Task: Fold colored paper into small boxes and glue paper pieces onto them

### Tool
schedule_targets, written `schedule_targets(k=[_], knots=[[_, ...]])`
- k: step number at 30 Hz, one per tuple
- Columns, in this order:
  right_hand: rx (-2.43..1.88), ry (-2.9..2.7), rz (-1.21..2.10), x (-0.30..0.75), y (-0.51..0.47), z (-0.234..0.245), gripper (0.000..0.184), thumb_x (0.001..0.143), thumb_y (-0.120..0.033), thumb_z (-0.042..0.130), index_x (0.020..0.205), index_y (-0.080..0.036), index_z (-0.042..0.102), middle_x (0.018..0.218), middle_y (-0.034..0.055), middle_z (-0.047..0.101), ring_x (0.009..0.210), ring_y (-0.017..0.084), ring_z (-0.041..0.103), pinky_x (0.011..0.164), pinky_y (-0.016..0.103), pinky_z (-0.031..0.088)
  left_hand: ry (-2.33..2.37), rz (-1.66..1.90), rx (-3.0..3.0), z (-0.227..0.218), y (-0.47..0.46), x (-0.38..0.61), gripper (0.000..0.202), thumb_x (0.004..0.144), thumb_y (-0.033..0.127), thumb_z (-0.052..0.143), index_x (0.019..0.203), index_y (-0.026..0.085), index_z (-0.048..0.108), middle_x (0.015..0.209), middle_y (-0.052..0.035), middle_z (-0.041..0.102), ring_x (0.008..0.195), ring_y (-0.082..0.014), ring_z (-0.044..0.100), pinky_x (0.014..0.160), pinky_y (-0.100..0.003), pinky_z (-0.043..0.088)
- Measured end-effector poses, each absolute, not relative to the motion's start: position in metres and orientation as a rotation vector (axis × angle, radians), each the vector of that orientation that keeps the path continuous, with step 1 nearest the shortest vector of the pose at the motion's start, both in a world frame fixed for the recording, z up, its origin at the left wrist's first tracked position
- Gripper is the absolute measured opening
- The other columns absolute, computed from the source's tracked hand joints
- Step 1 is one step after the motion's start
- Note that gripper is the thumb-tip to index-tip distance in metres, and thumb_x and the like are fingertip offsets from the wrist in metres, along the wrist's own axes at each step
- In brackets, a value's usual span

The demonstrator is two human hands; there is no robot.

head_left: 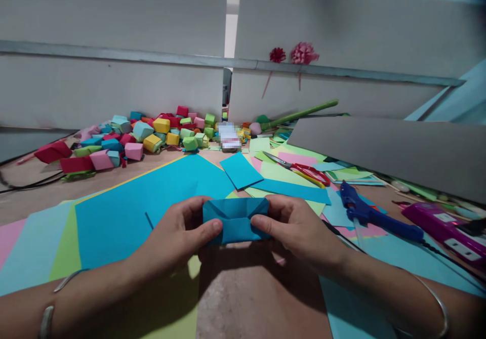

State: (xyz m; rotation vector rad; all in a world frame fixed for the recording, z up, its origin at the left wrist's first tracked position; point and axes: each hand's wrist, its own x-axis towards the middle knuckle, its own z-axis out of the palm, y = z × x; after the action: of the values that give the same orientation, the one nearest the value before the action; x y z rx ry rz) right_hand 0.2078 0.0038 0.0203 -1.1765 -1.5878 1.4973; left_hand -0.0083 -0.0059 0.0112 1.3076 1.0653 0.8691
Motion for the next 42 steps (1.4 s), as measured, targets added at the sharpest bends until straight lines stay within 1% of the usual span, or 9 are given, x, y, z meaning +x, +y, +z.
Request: schedule_targets(k=[6, 12, 16, 20, 25, 30, 35, 38, 42], knots=[[-1.225, -1.541, 1.662, 0.208, 0.001, 0.025, 0.025, 0.075, -0.031, 0.072, 0.090, -0.016, 0.058, 0.061, -0.0028, 0.064, 0.042, 0.007, 0.055, 0.038, 0.015, 0.043, 0.992, 0.669, 1.151, 0.009, -0.008, -0.009, 0.033, 0.081, 0.043, 0.068, 0.094, 0.013, 0.061, 0.060, -0.0072, 0.072, 0.040, -0.0106, 0.058, 0.041, -0.018, 0.045], [-1.108, -1.328, 1.841, 0.211, 0.007, 0.016, 0.036, 0.078, -0.030, 0.067, 0.112, -0.015, 0.065, 0.060, 0.0024, 0.069, 0.040, 0.006, 0.054, 0.037, 0.014, 0.038, 0.861, 0.798, 0.962, 0.009, -0.009, -0.004, 0.033, 0.083, 0.025, 0.064, 0.114, 0.015, 0.058, 0.055, -0.0069, 0.072, 0.042, -0.0142, 0.063, 0.041, -0.017, 0.047], [-1.141, -1.130, 1.943, 0.212, 0.012, 0.015, 0.024, 0.072, -0.016, 0.064, 0.095, -0.015, 0.071, 0.059, 0.0035, 0.069, 0.040, 0.005, 0.053, 0.039, 0.014, 0.040, 0.849, 0.884, 0.809, 0.013, -0.010, 0.000, 0.015, 0.083, 0.011, 0.052, 0.093, 0.014, 0.063, 0.057, -0.0109, 0.073, 0.045, -0.0138, 0.066, 0.045, -0.016, 0.049], [-1.186, -1.064, 1.945, 0.211, 0.014, 0.018, 0.010, 0.068, -0.014, 0.061, 0.075, -0.016, 0.067, 0.059, 0.0028, 0.069, 0.040, 0.006, 0.053, 0.034, 0.013, 0.036, 0.864, 0.895, 0.755, 0.012, -0.008, -0.003, 0.017, 0.078, 0.004, 0.049, 0.078, 0.012, 0.063, 0.065, -0.0149, 0.075, 0.048, -0.0131, 0.067, 0.050, -0.018, 0.052], [-1.169, -1.170, 1.833, 0.211, 0.015, 0.016, 0.015, 0.061, -0.011, 0.056, 0.068, -0.016, 0.068, 0.059, 0.0030, 0.069, 0.043, 0.007, 0.057, 0.036, 0.013, 0.038, 0.770, 0.867, 0.770, 0.007, -0.007, -0.008, 0.017, 0.066, 0.010, 0.053, 0.077, 0.010, 0.065, 0.075, -0.0185, 0.075, 0.058, -0.0224, 0.070, 0.051, -0.033, 0.057], [-1.192, -1.331, 1.709, 0.211, 0.016, 0.012, 0.024, 0.061, -0.010, 0.050, 0.068, -0.018, 0.071, 0.061, 0.0015, 0.068, 0.048, 0.010, 0.060, 0.040, 0.017, 0.043, 0.939, 0.916, 0.798, 0.008, -0.011, -0.002, 0.017, 0.078, 0.025, 0.066, 0.091, 0.014, 0.064, 0.070, -0.0093, 0.073, 0.052, -0.0178, 0.065, 0.047, -0.033, 0.057], [-1.134, -1.560, 1.279, 0.212, 0.013, 0.016, 0.024, 0.072, -0.014, 0.052, 0.084, -0.019, 0.073, 0.094, 0.0050, 0.073, 0.084, 0.017, 0.066, 0.066, 0.025, 0.054, 1.056, 0.966, 1.080, 0.004, -0.007, -0.002, 0.025, 0.076, 0.028, 0.069, 0.096, 0.015, 0.060, 0.067, -0.0049, 0.071, 0.048, -0.0168, 0.063, 0.049, -0.040, 0.060], [-1.135, -1.791, 1.141, 0.213, 0.010, 0.016, 0.024, 0.083, -0.026, 0.057, 0.104, -0.021, 0.067, 0.091, 0.0048, 0.072, 0.079, 0.017, 0.066, 0.062, 0.027, 0.052, 1.090, 1.026, 1.319, 0.005, -0.008, -0.004, 0.034, 0.078, 0.028, 0.067, 0.110, 0.018, 0.058, 0.071, -0.0013, 0.069, 0.048, -0.0139, 0.061, 0.046, -0.029, 0.056], [-1.112, -2.106, 1.024, 0.212, 0.006, 0.013, 0.014, 0.085, -0.021, 0.057, 0.083, -0.020, 0.070, 0.078, 0.0009, 0.070, 0.069, 0.014, 0.063, 0.062, 0.025, 0.047, 1.094, 1.193, 1.387, 0.011, -0.013, -0.004, 0.043, 0.078, 0.024, 0.070, 0.119, 0.022, 0.057, 0.083, -0.0003, 0.069, 0.063, -0.0107, 0.062, 0.052, -0.018, 0.049]])
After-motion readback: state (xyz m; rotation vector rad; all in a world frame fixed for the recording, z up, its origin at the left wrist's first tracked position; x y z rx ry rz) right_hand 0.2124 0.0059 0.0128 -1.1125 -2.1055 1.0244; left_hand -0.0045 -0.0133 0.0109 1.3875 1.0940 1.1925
